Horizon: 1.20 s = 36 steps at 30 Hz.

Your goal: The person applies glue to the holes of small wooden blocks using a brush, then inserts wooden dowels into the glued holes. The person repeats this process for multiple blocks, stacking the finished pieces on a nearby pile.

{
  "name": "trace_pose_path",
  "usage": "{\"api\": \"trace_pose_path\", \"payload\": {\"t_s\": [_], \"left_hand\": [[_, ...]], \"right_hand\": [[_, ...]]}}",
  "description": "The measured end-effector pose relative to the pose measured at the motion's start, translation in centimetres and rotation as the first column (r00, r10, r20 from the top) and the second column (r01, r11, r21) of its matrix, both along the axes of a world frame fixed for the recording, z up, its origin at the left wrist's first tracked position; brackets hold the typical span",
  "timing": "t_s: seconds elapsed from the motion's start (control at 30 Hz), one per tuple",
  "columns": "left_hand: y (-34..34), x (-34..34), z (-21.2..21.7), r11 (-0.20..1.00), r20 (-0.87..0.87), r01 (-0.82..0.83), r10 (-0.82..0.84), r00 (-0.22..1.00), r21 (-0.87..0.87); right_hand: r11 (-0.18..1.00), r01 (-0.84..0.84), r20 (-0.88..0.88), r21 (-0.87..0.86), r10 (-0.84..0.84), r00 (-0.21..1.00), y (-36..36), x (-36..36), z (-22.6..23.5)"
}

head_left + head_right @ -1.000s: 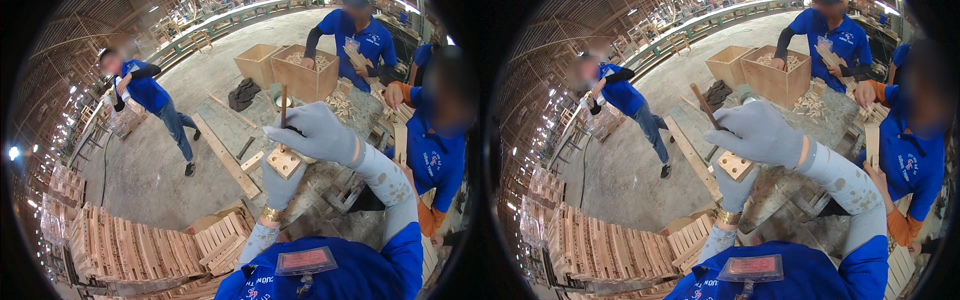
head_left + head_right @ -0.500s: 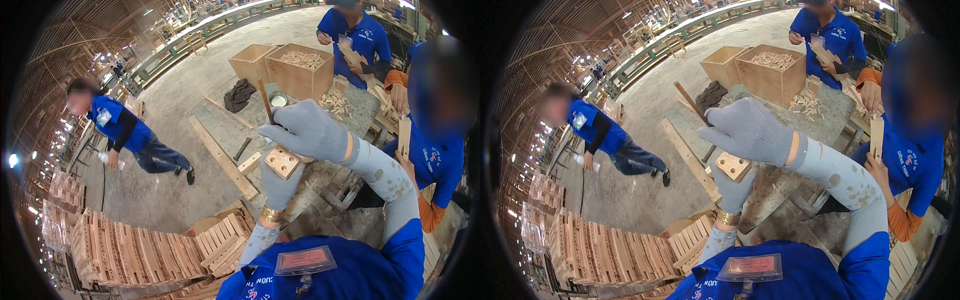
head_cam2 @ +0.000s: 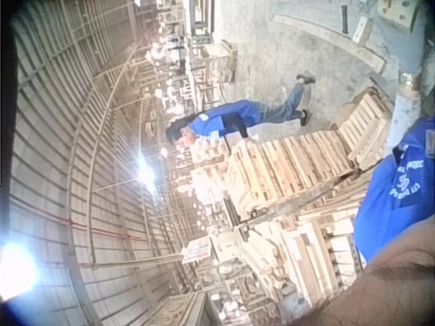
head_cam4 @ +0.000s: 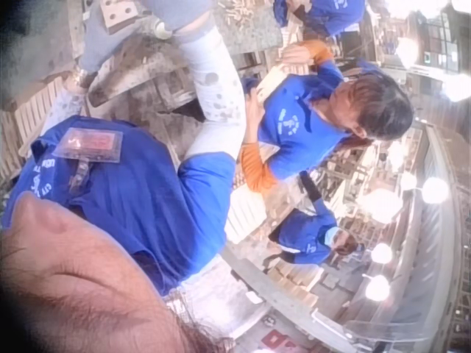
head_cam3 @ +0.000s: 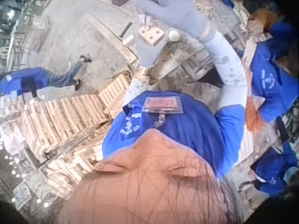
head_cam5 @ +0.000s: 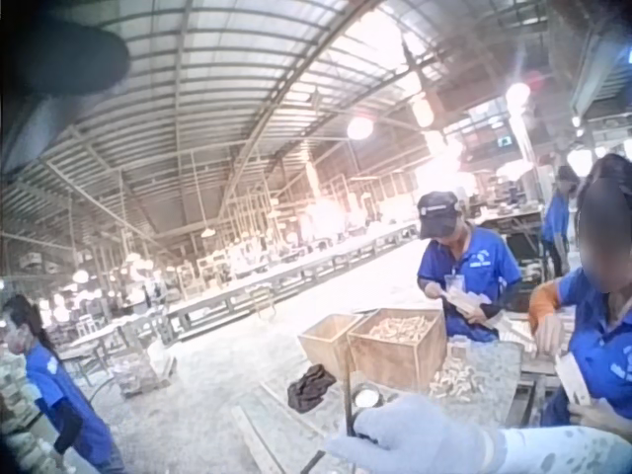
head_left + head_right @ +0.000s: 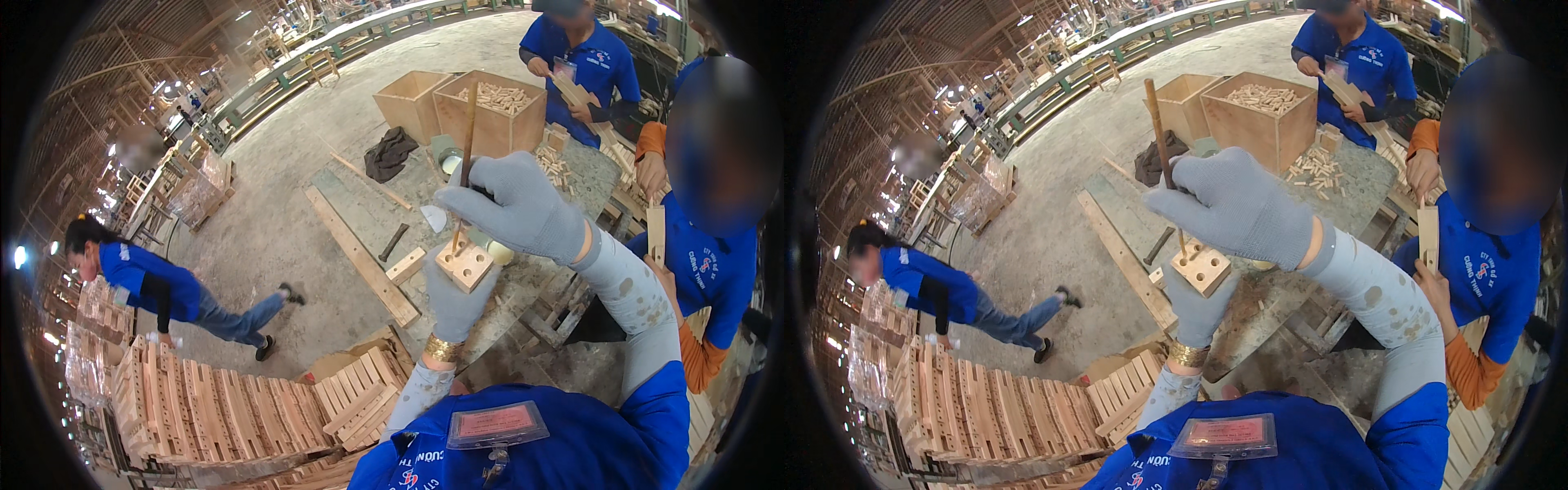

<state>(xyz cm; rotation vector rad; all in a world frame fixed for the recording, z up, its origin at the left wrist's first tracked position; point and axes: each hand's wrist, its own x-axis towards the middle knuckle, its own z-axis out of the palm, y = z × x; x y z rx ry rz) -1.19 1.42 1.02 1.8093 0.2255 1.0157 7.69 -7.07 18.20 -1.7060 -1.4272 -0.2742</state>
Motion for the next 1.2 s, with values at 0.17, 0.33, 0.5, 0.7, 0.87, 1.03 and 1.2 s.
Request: {"api": "trace_pose_path", "payload": {"t_s": [0.17,0.33,0.5,0.7,0.87,1.03,1.2], "left_hand": [[-0.1,0.0,0.1,0.998,-0.011,0.024,-0.025,1.000,-0.065],[0.1,0.3,-0.8,1.000,-0.017,-0.007,0.007,1.000,-0.029],[0.1,0.2,-0.6,0.999,0.012,0.001,-0.001,1.000,-0.038],[-0.4,0.0,-0.1,1.000,-0.027,-0.011,0.011,1.000,0.000],[-0.7,0.0,0.4,1.000,-0.017,0.006,-0.006,1.000,0.011],[-0.6,0.1,0.0,0.996,0.035,0.063,-0.061,0.997,-0.059],[0.3,-0.5,-0.7,0.961,0.026,-0.134,0.131,0.991,0.242]], "right_hand": [[0.994,-0.021,0.037,-0.107,0.025,0.999,0.4,-0.4,-0.3],[0.987,-0.106,0.056,-0.120,0.113,0.992,1.4,-0.6,-1.2],[0.971,-0.112,0.088,-0.210,0.133,0.987,1.1,-0.9,-0.5],[0.975,-0.140,0.060,-0.172,0.152,0.987,1.0,-0.7,-1.0],[0.986,-0.102,0.092,-0.135,0.115,0.989,0.9,-0.7,-0.7],[0.999,-0.023,-0.212,-0.042,0.014,0.977,-1.3,0.0,-0.2],[0.975,0.222,-0.528,-0.016,-0.196,0.826,-3.4,4.3,-6.9]]}}
